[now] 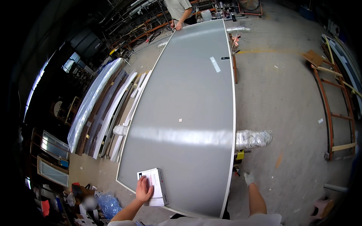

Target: The person takes a sealant gun from a shelf and applies a line of sealant along the edge of a large rectangular panel held by another person.

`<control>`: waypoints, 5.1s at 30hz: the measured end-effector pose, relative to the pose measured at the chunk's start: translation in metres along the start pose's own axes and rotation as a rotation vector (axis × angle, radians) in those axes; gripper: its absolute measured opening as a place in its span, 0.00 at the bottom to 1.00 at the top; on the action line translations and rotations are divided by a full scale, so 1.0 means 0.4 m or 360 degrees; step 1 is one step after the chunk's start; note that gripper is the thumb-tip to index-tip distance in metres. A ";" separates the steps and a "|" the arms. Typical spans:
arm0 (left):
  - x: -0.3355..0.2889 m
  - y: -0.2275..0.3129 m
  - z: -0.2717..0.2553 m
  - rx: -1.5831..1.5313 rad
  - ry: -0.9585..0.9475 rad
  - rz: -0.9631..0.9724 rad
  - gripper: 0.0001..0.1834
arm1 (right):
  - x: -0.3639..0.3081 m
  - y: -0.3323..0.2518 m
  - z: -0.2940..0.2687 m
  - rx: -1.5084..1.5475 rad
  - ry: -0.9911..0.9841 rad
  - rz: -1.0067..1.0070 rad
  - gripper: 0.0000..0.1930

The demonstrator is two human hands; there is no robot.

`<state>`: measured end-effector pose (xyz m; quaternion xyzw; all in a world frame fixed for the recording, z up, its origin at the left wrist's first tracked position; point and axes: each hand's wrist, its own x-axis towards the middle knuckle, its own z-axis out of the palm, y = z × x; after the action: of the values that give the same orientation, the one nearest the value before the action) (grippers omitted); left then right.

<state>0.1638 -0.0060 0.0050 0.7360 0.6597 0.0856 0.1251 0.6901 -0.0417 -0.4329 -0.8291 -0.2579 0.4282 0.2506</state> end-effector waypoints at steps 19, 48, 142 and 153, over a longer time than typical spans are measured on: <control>-0.272 -0.251 0.147 -0.2644 -0.0956 -0.1177 0.27 | -0.807 -0.129 -0.256 0.0697 0.0516 -0.0370 0.11; -1.074 0.801 0.310 -0.0058 -0.2941 0.0479 0.35 | -2.070 0.416 -0.307 0.2680 0.0544 0.0079 0.34; -0.612 0.955 -0.083 -0.0667 -0.0241 -0.0257 0.17 | -0.239 -0.230 -0.644 -0.1229 -0.0785 -0.0953 0.19; -0.726 0.986 0.151 -0.0552 -0.0566 -0.1064 0.18 | -0.796 -0.541 -0.215 -0.0374 -0.1839 -0.2952 0.16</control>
<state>0.5228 -0.3374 0.0758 0.4528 0.8062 0.0216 0.3802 0.5570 -0.1026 -0.0667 -0.0064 -0.8985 0.3701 0.2359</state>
